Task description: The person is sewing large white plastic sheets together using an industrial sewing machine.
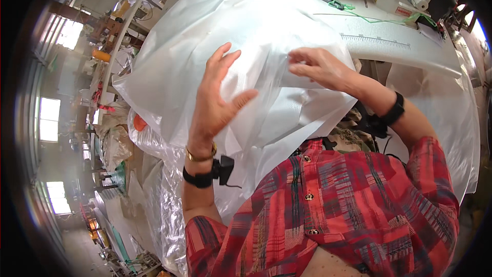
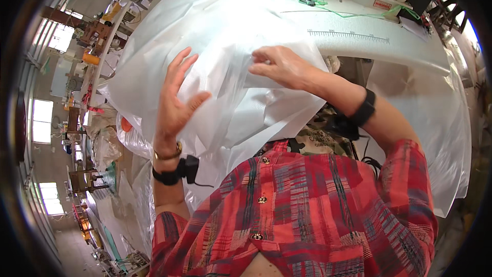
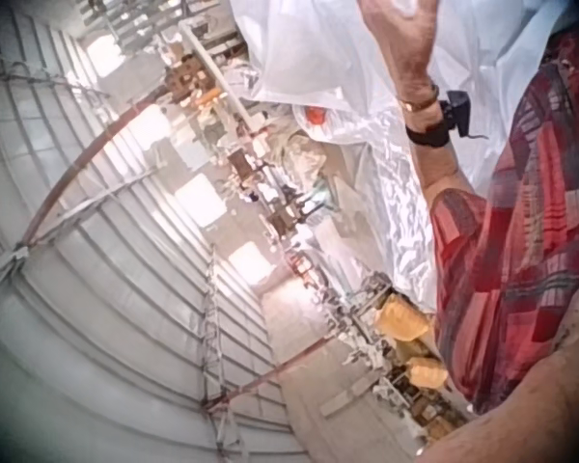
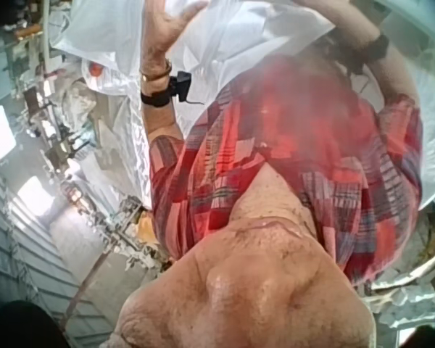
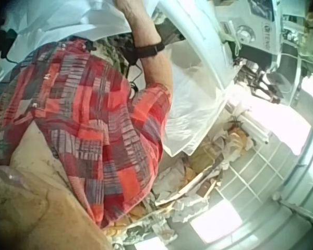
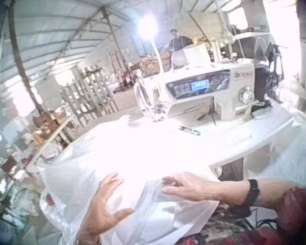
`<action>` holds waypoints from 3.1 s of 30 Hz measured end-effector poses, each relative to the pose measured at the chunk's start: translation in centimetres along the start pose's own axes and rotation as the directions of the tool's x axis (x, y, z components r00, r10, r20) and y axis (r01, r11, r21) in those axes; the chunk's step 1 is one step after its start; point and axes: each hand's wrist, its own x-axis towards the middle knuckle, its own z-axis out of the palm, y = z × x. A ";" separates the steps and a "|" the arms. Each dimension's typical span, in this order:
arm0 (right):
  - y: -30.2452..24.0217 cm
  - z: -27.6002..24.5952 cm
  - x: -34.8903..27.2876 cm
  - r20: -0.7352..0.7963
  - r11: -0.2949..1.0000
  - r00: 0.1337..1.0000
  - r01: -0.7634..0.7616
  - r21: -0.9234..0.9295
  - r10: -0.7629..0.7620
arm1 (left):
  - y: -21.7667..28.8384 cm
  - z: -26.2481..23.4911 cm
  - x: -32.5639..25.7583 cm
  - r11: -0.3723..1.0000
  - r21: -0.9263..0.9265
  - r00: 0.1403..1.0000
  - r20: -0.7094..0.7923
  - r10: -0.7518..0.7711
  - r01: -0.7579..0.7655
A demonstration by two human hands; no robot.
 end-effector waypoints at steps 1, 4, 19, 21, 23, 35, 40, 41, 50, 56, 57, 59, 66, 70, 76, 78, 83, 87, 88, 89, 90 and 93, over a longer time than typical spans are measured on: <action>-0.2 1.6 0.7 0.009 1.000 1.000 0.007 0.010 -0.007 | 0.8 0.5 -1.4 1.000 0.011 1.000 -0.001 -0.010 0.010; -0.2 4.8 2.1 0.184 0.766 0.894 -0.445 0.463 0.408 | 1.5 3.1 -4.7 0.977 0.094 0.971 -0.162 -0.176 0.193; -5.8 6.3 4.0 0.088 0.979 0.996 -0.016 0.204 -0.002 | -3.2 -4.0 -5.4 0.974 -0.137 0.845 -0.486 -0.223 0.178; -6.3 7.1 5.1 0.397 0.898 0.917 -0.146 0.416 -0.034 | -1.9 -5.7 -2.9 0.988 0.129 0.910 -0.414 -0.023 0.084; -8.6 8.8 4.7 0.594 0.938 0.795 -0.104 0.331 -0.122 | 0.4 -7.7 -0.9 0.973 0.221 0.943 -0.334 0.006 0.072; -11.4 17.0 3.1 0.015 0.487 0.581 0.668 0.562 -0.814 | 8.0 -6.2 3.6 0.777 0.607 0.977 0.206 0.047 -0.166; -9.2 20.4 5.3 0.197 0.511 0.474 0.827 0.234 -0.858 | 9.0 -4.4 4.4 0.541 0.797 0.934 0.353 -0.060 -0.267; -7.4 21.0 6.1 -0.034 0.326 0.337 0.927 0.184 -0.941 | 8.3 -4.2 4.3 0.545 0.794 0.933 0.356 -0.056 -0.270; -6.6 11.2 3.8 0.781 0.582 0.583 0.723 -0.373 -0.223 | 6.3 -3.9 -1.2 0.623 0.723 0.915 0.403 -0.027 -0.300; -13.7 8.7 -3.1 0.898 0.665 0.266 0.746 0.038 -0.350 | 4.9 -2.8 -3.7 0.782 0.598 0.920 0.383 -0.083 -0.179; -14.4 8.2 -4.1 0.875 0.692 0.260 0.714 0.112 -0.409 | 4.6 -2.4 -4.1 0.890 0.440 0.928 0.368 -0.058 -0.119; -14.6 7.6 -5.4 0.771 0.618 0.246 0.752 0.231 -0.588 | 3.7 -1.2 -4.1 0.945 0.318 0.939 0.342 -0.042 -0.073; -8.9 3.7 -4.4 -0.254 0.871 0.865 0.475 0.129 -0.434 | 2.1 3.8 -7.2 0.653 -0.498 0.819 0.400 -0.411 0.571; -4.5 5.5 -4.6 -0.204 0.813 0.952 -0.071 0.578 0.229 | 1.7 5.0 -7.9 0.632 -0.525 0.821 0.346 -0.454 0.570; -6.0 7.2 -5.7 0.384 0.671 0.880 -0.466 0.577 0.280 | 1.1 5.5 -8.5 0.617 -0.571 0.833 0.260 -0.489 0.541; -5.3 8.1 -5.3 0.402 0.732 0.890 -0.419 0.537 0.215 | 1.9 5.7 -8.2 0.575 -0.614 0.821 0.238 -0.519 0.541; -3.6 9.0 -5.5 0.373 0.739 0.898 -0.414 0.532 0.234 | 0.6 6.0 -8.8 0.646 -0.532 0.830 0.251 -0.497 0.548; -1.4 8.2 -5.9 0.473 0.738 0.831 -0.510 0.442 0.292 | -0.2 3.9 -8.5 0.528 -0.570 0.761 0.318 -0.566 0.630; -1.7 7.9 -6.0 0.493 0.717 0.820 -0.527 0.456 0.290 | -1.0 3.2 -8.7 0.567 -0.512 0.755 0.318 -0.573 0.646; -1.8 7.7 -6.2 0.495 0.716 0.819 -0.530 0.455 0.291 | -1.9 2.7 -8.9 0.564 -0.513 0.754 0.319 -0.574 0.647; -1.9 7.6 -6.4 0.511 0.678 0.803 -0.562 0.474 0.308 | -2.9 2.2 -9.2 0.637 -0.453 0.777 0.264 -0.572 0.623; -2.4 7.2 -6.6 0.509 0.657 0.804 -0.567 0.497 0.308 | -3.8 1.2 -8.4 0.684 -0.348 0.766 0.239 -0.597 0.642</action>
